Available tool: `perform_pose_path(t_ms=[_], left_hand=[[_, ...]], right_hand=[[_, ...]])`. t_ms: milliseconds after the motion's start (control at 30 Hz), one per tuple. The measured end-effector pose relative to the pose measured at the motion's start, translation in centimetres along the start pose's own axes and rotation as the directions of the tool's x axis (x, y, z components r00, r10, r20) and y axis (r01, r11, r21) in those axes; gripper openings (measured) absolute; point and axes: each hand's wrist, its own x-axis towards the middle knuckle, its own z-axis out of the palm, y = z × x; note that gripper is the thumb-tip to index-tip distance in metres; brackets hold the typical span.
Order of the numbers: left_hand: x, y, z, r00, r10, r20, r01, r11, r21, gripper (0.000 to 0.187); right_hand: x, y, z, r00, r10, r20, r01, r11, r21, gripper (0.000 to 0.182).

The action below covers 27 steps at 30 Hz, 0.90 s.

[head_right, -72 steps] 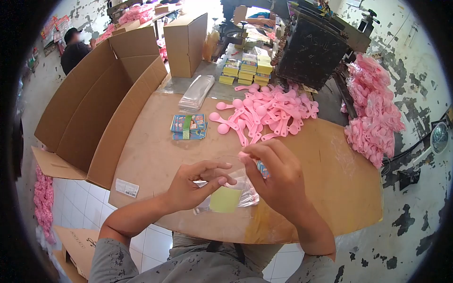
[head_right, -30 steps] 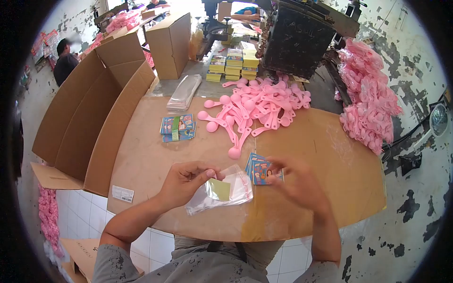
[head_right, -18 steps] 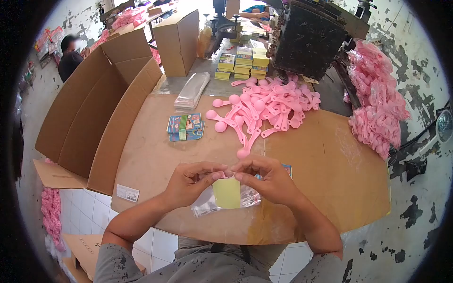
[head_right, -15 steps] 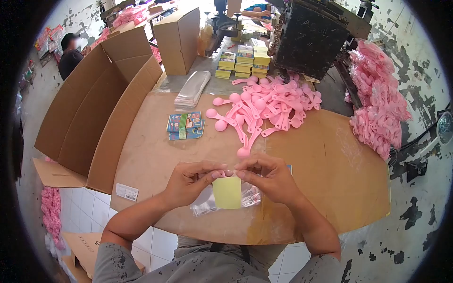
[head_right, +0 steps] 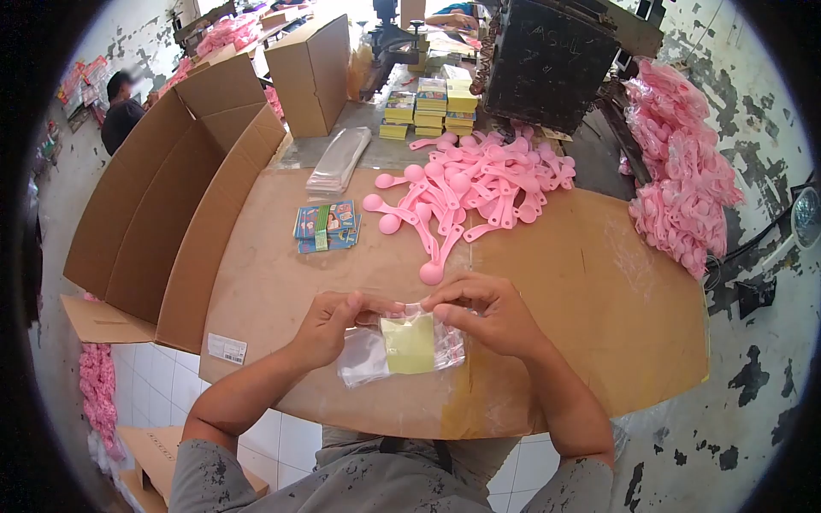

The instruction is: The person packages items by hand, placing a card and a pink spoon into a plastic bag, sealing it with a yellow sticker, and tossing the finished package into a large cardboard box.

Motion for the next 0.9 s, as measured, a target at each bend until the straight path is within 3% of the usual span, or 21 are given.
perform_pose_path(t_ms=[33, 133, 233, 333, 433, 533, 633, 733, 833, 900], left_hand=[[0.1, -0.1, 0.1, 0.999, -0.036, -0.007, 0.035, 0.995, -0.091, 0.026], [0.2, -0.7, 0.1, 1.0, -0.013, -0.018, 0.016, 0.985, 0.169, 0.029], [0.3, -0.4, -0.1, 0.992, -0.122, -0.01, 0.121, 0.966, 0.226, 0.031], [0.5, -0.4, 0.1, 0.997, -0.08, -0.001, 0.079, 0.98, 0.181, 0.032], [0.4, -0.6, 0.2, 0.999, -0.043, -0.023, 0.046, 0.981, 0.188, 0.032], [0.3, -0.5, 0.0, 0.997, -0.023, -0.077, 0.037, 0.983, 0.18, 0.031], [0.4, -0.1, -0.2, 0.996, 0.038, -0.086, -0.018, 0.974, 0.227, 0.035], [0.4, 0.9, 0.8, 0.989, 0.109, -0.101, -0.103, 0.993, 0.063, 0.043], [0.0, 1.0, 0.4, 0.999, 0.042, 0.018, -0.045, 0.962, 0.268, 0.046], [0.2, 1.0, -0.5, 0.989, -0.106, 0.107, 0.088, 0.983, 0.164, 0.049]], right_hand=[[0.0, -0.2, 0.2, 1.0, 0.019, -0.005, -0.019, 0.999, -0.028, 0.02], [0.1, 0.4, 0.3, 0.998, 0.061, -0.031, -0.061, 0.998, -0.005, 0.019], [0.0, 0.7, 0.2, 0.998, 0.057, -0.041, -0.058, 0.998, -0.037, 0.018], [0.0, 1.1, 0.0, 0.999, -0.023, -0.026, 0.021, 0.998, -0.061, 0.027], [0.2, 1.6, 1.5, 0.987, 0.059, -0.15, -0.03, 0.981, 0.191, 0.037], [-0.1, 0.9, 1.5, 0.999, 0.004, -0.038, -0.004, 1.0, 0.002, 0.042], [-0.4, 0.6, 1.3, 0.994, 0.091, 0.053, -0.089, 0.996, -0.028, 0.034], [-0.3, 0.5, 0.9, 0.995, 0.099, 0.025, -0.099, 0.995, 0.008, 0.029], [-0.3, -0.5, 0.9, 0.997, 0.05, 0.057, -0.053, 0.997, 0.064, 0.026], [-0.5, -1.6, 0.7, 0.995, 0.093, 0.044, -0.098, 0.989, 0.114, 0.026]])
